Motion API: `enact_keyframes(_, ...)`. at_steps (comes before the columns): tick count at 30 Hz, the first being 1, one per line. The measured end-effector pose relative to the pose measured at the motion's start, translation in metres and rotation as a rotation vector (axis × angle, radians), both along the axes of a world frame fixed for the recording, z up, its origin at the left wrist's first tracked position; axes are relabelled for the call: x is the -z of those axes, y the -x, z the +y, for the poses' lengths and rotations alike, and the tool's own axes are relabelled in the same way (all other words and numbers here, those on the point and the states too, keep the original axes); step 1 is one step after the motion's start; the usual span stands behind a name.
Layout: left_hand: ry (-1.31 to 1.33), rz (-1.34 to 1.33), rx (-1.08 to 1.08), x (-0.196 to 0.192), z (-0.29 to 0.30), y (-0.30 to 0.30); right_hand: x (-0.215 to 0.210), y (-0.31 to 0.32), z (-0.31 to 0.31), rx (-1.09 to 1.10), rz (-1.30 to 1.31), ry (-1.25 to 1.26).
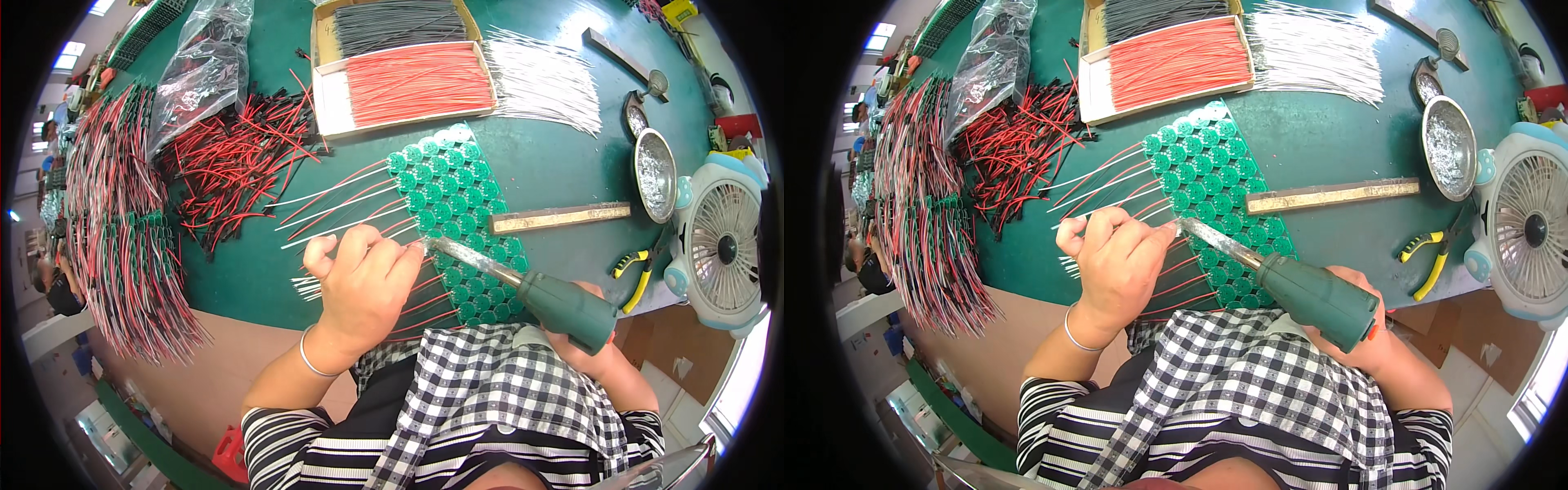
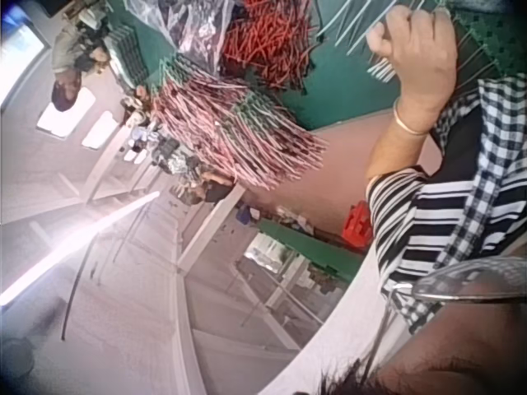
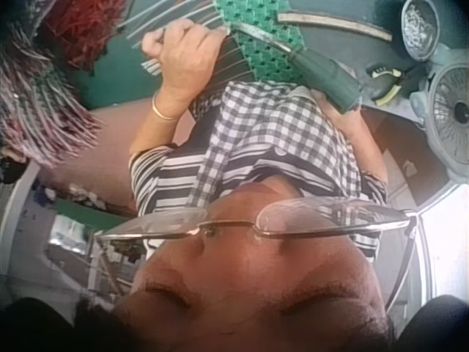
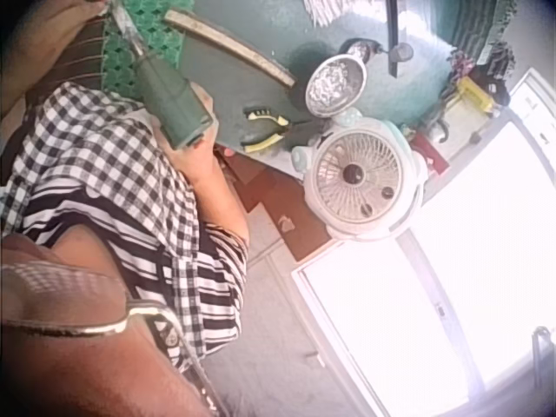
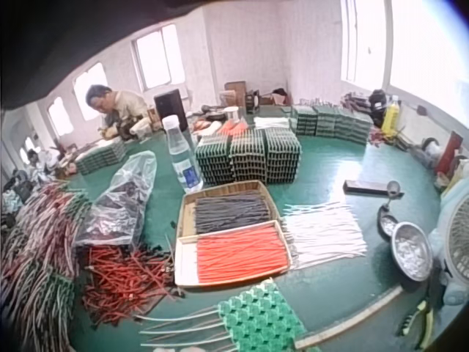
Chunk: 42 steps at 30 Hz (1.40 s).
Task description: Assembling LED light components by inserting wires and using a soldering or gluing tool.
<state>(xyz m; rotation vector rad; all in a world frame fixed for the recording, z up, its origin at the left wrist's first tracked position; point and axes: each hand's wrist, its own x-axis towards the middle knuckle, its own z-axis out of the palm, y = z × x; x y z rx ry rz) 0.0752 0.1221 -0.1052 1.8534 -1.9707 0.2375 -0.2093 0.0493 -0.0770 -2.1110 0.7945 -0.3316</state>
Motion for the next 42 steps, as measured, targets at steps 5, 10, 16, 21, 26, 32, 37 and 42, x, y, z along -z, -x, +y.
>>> enact_keyframes(5, 0.002, -0.005, 0.007, 0.0, -0.001, 0.001, -0.003, -0.006, -0.006, -0.043, -0.027, 0.15)
enact_keyframes(10, 0.001, -0.019, 0.005, 0.0, 0.0, 0.0, -0.005, -0.007, -0.005, -0.031, -0.014, 0.112)
enact_keyframes(16, -0.007, -0.017, 0.004, -0.002, -0.001, 0.002, 0.007, 0.004, 0.006, 0.07, -0.028, 0.044)
enact_keyframes(21, 0.006, -0.019, 0.005, 0.0, -0.001, 0.0, 0.007, 0.002, 0.002, -0.008, 0.016, 0.122)
enact_keyframes(26, -0.004, -0.031, 0.007, -0.001, -0.001, 0.001, 0.009, 0.016, 0.002, 0.096, 0.011, -0.037)
enact_keyframes(32, -0.006, -0.034, 0.011, -0.001, -0.002, 0.002, 0.013, 0.046, 0.014, 0.814, -0.426, -0.131)
enact_keyframes(37, 0.01, -0.042, 0.001, -0.001, -0.001, 0.001, 0.006, 0.087, -0.008, 1.037, -0.478, 0.254)
enact_keyframes(42, 0.004, -0.07, 0.034, -0.002, -0.002, -0.001, 0.001, 0.08, -0.001, 0.923, -0.417, 0.058)
